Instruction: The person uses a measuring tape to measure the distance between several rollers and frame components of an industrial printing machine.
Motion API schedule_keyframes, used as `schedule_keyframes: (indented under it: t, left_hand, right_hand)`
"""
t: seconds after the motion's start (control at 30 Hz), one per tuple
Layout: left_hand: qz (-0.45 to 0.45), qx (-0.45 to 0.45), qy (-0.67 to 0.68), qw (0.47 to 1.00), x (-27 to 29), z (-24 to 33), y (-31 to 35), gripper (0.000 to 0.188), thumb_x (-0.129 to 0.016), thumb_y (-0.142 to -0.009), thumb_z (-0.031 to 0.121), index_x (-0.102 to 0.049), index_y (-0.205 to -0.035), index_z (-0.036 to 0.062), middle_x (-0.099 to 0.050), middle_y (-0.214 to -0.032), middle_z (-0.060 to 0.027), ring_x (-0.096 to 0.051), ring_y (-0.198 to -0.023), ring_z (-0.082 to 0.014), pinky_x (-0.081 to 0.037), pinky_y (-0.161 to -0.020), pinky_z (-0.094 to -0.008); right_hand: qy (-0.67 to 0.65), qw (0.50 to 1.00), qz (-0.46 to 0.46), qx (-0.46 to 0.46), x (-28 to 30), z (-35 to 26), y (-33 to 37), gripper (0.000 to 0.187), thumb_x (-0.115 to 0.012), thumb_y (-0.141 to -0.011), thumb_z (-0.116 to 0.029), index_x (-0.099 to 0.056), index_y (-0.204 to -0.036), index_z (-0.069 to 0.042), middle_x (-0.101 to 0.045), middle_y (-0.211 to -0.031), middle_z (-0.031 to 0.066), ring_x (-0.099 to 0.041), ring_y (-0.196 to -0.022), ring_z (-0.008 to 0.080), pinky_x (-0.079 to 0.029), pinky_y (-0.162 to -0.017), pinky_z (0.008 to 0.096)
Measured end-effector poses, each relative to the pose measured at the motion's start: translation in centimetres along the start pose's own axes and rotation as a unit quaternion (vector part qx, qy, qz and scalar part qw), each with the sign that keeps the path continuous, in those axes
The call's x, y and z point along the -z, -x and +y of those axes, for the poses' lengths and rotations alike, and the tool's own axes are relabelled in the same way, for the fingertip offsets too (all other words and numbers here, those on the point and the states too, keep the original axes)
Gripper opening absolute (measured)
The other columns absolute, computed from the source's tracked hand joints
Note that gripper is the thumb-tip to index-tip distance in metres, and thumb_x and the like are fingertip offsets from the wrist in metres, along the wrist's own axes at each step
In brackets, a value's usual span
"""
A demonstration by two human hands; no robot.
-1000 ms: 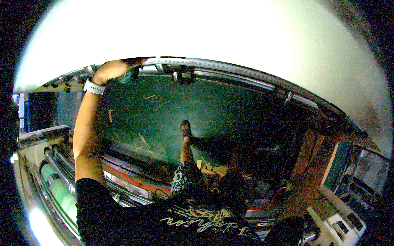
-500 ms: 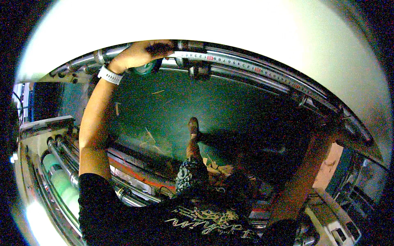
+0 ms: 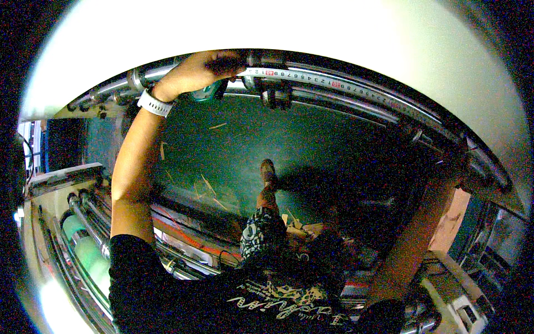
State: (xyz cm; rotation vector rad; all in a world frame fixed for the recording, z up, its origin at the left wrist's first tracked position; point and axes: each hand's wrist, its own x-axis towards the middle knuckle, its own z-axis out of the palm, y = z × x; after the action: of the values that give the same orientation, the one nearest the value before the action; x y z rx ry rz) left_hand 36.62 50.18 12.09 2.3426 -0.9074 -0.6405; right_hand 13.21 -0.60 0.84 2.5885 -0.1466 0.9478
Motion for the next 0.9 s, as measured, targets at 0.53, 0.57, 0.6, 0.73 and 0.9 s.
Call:
schedule_keyframes:
  t: [0.53,0.57,0.6,0.73,0.9]
  left_hand:
    - [-0.020,0.012,-0.014,1.000,0.4,-0.3,0.4,0.025,-0.057,-0.081,0.019,-0.057,-0.098,0.0014,-0.062,-0.081,-0.0064,-0.056,-0.077,-0.0121,-0.044,-0.073,-0.0245]
    - [-0.021,0.009,-0.006,1.000,0.4,-0.5,0.3,0.024,-0.056,-0.082,0.019,-0.057,-0.099,0.0019,-0.062,-0.082,-0.0063,-0.056,-0.077,-0.0122,-0.044,-0.073,-0.0247]
    - [-0.023,0.006,0.002,1.000,0.2,-0.9,0.2,0.024,-0.056,-0.082,0.019,-0.057,-0.099,0.0025,-0.062,-0.082,-0.0063,-0.056,-0.077,-0.0124,-0.044,-0.073,-0.0248]
    - [-0.027,-0.006,0.013,1.000,0.5,-1.1,0.5,0.023,-0.056,-0.082,0.017,-0.058,-0.100,0.0041,-0.062,-0.086,-0.0063,-0.056,-0.080,-0.0127,-0.044,-0.074,-0.0256]
    - [-0.046,-0.032,0.031,0.998,0.4,-1.6,0.7,0.017,-0.052,-0.082,0.012,-0.056,-0.098,0.0052,-0.059,-0.086,-0.0050,-0.054,-0.079,-0.0126,-0.043,-0.074,-0.0261]
  right_hand:
    - [-0.585,0.579,0.052,-0.566,0.9,-3.3,-1.8,0.032,-0.054,-0.082,-0.026,-0.052,-0.106,-0.004,-0.052,-0.063,0.0000,-0.049,-0.063,0.0125,-0.042,-0.071,0.0236]
    - [-0.580,0.588,0.042,-0.562,0.4,-2.5,-1.1,0.027,-0.052,-0.084,-0.022,-0.052,-0.105,-0.004,-0.052,-0.065,0.0003,-0.049,-0.064,0.0122,-0.042,-0.070,0.0229]
    - [-0.551,0.638,0.041,-0.536,-0.4,-1.8,-0.5,0.029,-0.051,-0.084,-0.024,-0.052,-0.105,-0.004,-0.055,-0.069,0.0018,-0.050,-0.066,0.0140,-0.042,-0.073,0.0246]
    - [-0.565,0.657,0.048,-0.496,-0.1,-3.9,-1.8,0.040,-0.047,-0.085,-0.036,-0.051,-0.107,-0.002,-0.061,-0.087,0.0068,-0.055,-0.080,0.0217,-0.040,-0.084,0.0321]
    - [-0.195,0.968,-0.004,-0.156,1.3,-3.0,-1.4,0.049,-0.042,-0.085,-0.043,-0.049,-0.109,-0.001,-0.061,-0.096,0.0094,-0.055,-0.087,0.0257,-0.035,-0.090,0.0355]
